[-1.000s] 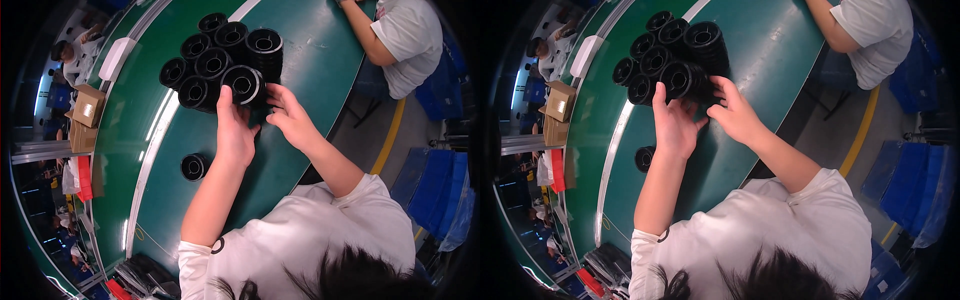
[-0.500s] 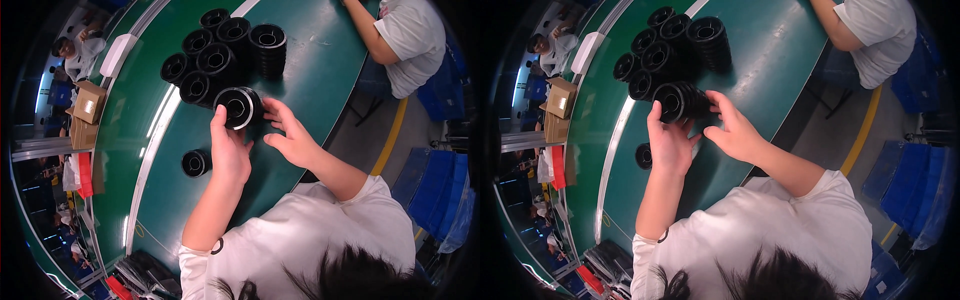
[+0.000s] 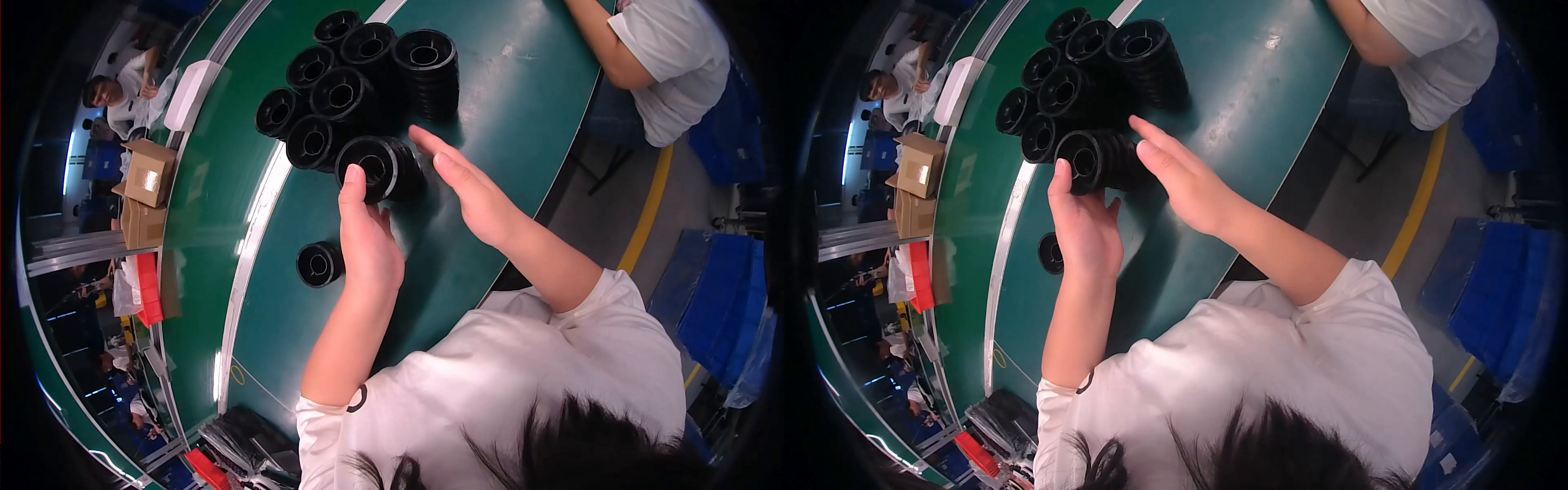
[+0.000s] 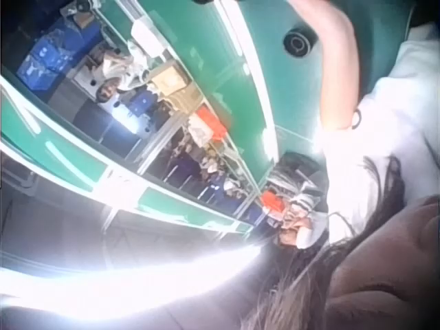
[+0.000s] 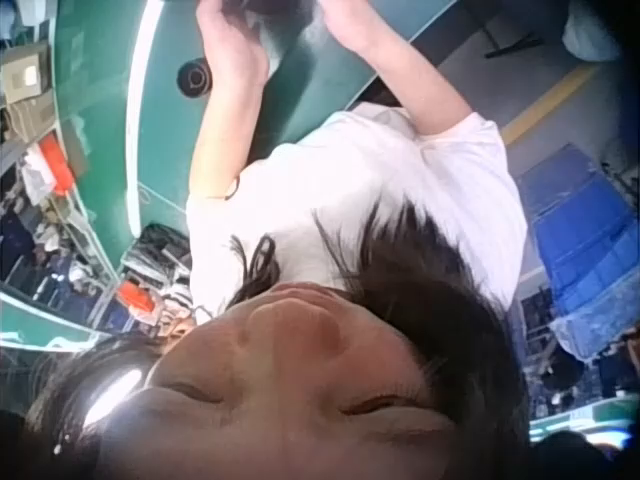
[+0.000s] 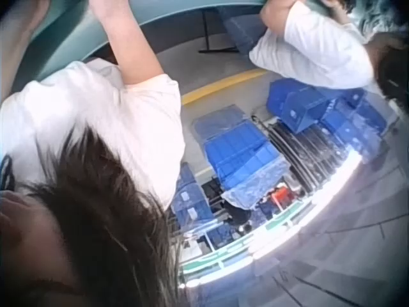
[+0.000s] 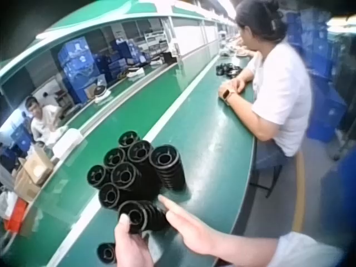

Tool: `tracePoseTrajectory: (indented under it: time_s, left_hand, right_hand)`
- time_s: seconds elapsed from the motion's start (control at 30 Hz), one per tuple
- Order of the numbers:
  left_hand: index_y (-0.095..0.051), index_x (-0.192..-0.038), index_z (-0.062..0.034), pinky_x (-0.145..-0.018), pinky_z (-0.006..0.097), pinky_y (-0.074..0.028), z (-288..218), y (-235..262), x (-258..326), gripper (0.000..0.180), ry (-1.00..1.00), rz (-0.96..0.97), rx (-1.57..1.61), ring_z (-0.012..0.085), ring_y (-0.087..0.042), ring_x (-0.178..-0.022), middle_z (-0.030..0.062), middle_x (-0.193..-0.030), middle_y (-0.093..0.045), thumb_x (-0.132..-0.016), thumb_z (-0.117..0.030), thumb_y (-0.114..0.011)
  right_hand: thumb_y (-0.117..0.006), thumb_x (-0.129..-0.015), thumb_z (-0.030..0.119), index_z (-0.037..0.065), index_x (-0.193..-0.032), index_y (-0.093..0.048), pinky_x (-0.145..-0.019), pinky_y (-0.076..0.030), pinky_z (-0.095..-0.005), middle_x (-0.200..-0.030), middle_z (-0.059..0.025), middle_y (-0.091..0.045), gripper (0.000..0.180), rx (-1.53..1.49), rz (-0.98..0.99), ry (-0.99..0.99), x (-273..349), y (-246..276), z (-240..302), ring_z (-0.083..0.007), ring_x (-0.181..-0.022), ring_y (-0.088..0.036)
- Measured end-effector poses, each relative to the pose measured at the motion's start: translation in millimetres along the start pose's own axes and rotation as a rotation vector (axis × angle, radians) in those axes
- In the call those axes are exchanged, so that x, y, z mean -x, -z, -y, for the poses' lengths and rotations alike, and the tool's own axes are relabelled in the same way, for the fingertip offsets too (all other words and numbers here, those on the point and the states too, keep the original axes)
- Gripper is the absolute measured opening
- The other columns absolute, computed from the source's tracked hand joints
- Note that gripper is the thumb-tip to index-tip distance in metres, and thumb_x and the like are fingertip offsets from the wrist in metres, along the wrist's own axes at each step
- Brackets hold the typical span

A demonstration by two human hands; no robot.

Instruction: The person assembles a lighting fixture by hand, attaching an LED ring circuit to black plastic components and a lighting housing.

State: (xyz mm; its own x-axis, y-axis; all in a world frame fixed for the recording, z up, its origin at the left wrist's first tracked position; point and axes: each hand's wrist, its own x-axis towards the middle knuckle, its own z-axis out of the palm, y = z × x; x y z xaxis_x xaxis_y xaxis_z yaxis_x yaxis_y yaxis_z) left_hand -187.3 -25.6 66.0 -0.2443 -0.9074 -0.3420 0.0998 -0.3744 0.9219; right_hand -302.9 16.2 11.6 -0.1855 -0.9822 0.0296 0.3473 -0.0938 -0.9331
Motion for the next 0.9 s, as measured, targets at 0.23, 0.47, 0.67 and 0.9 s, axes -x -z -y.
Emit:
tracePoseTrajectory:
  time_s: [0.23, 0.47, 0.67, 0.9]
  left_hand:
    - [-0.043, -0.123, -0.0132, -0.102, 0.049, -0.008, -8, -3, -1, 0.052, 0.010, 0.044, 0.009, 0.0200, -0.027, -0.126, 0.0053, -0.131, -0.041, -0.087, -0.050, -0.039]
    - [-0.036, -0.131, -0.0127, -0.104, 0.051, -0.002, -16, 0, -5, 0.058, 0.090, 0.072, -0.029, 0.0195, -0.016, -0.134, 0.0044, -0.141, -0.030, -0.088, -0.052, -0.039]
    - [-0.035, -0.131, -0.0127, -0.104, 0.053, -0.002, -16, 1, -3, 0.060, 0.096, 0.070, -0.053, 0.0203, -0.015, -0.134, 0.0053, -0.142, -0.028, -0.088, -0.054, -0.037]
    - [-0.043, -0.124, -0.0119, -0.104, 0.045, -0.011, 13, 10, -8, 0.051, -0.112, 0.105, 0.066, 0.0182, -0.028, -0.126, 0.0037, -0.130, -0.043, -0.090, -0.048, -0.032]
  right_hand:
    - [-0.027, -0.095, 0.043, -0.002, -0.138, -0.023, -0.109, -0.015, -0.0353, -0.142, -0.0171, -0.026, 0.062, 0.186, 0.058, 0.061, -3, -6, -5, -0.0281, -0.134, -0.020]
    - [-0.027, -0.095, 0.045, -0.004, -0.135, -0.029, -0.109, -0.016, -0.0363, -0.140, -0.0189, -0.030, 0.064, 0.245, 0.033, 0.091, -6, -3, -5, -0.0296, -0.132, -0.023]
    - [-0.029, -0.095, 0.045, -0.004, -0.131, -0.037, -0.107, -0.020, -0.0362, -0.137, -0.0189, -0.035, 0.061, 0.220, 0.013, 0.093, -10, 0, -2, -0.0297, -0.130, -0.028]
    - [-0.031, -0.095, 0.042, -0.003, -0.129, -0.039, -0.106, -0.023, -0.0351, -0.135, -0.0183, -0.037, 0.058, 0.207, 0.011, 0.093, -9, 2, -5, -0.0283, -0.129, -0.030]
